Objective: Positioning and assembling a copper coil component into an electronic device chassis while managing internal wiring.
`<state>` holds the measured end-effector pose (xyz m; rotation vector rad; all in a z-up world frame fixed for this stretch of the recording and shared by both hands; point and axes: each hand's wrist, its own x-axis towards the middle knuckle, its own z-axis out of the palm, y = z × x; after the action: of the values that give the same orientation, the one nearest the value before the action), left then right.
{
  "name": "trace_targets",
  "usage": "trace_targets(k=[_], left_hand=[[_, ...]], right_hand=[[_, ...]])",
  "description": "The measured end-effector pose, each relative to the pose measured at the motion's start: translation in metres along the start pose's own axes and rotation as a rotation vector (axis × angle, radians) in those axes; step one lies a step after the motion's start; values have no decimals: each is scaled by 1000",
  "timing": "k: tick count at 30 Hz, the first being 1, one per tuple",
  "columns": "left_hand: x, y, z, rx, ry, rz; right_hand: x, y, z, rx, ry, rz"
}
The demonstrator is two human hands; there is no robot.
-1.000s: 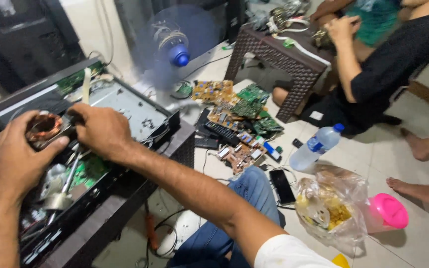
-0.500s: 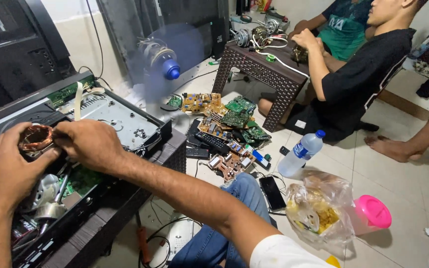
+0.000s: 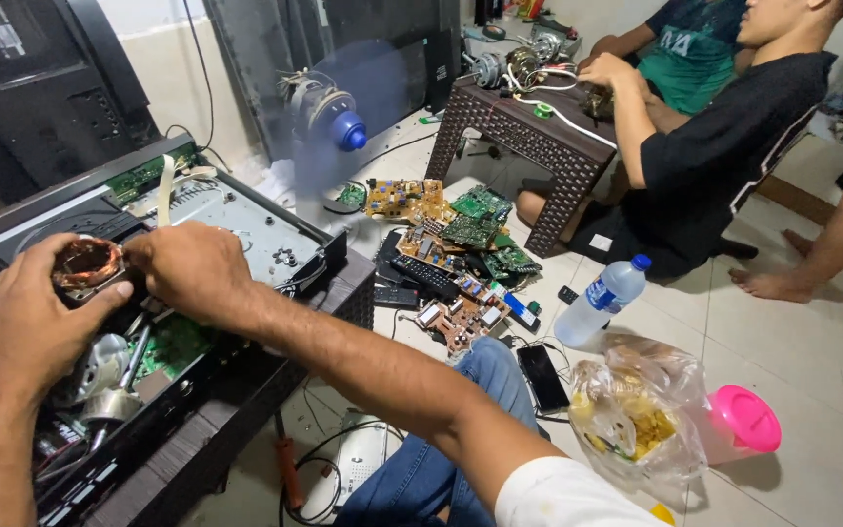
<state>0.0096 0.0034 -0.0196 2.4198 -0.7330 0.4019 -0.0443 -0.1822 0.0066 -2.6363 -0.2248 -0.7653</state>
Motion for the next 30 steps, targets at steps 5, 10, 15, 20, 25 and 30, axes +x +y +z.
trace_targets(k=[5,10,15,20,25,30], left_hand=[[2,16,-13,-76,-27,-24],[-3,18,-13,-68,-31,-47],[-3,17,-13,-102,-4,4],[-1,12,-9,-137,45,107],[-4,3,-1,-156,64,106],[4,-13,11,-128,52,61]], right_hand=[[-17,-10,-3,-59,123,-161],[-16,-11,-2,-11,9,-69],[-21,-14,0,-150,-112,-47],[-30,-29,-13,-178,-20,-69],[-26,-24,-9,-158,-71,-41],[-27,-35,-23,-263,-245,-14]])
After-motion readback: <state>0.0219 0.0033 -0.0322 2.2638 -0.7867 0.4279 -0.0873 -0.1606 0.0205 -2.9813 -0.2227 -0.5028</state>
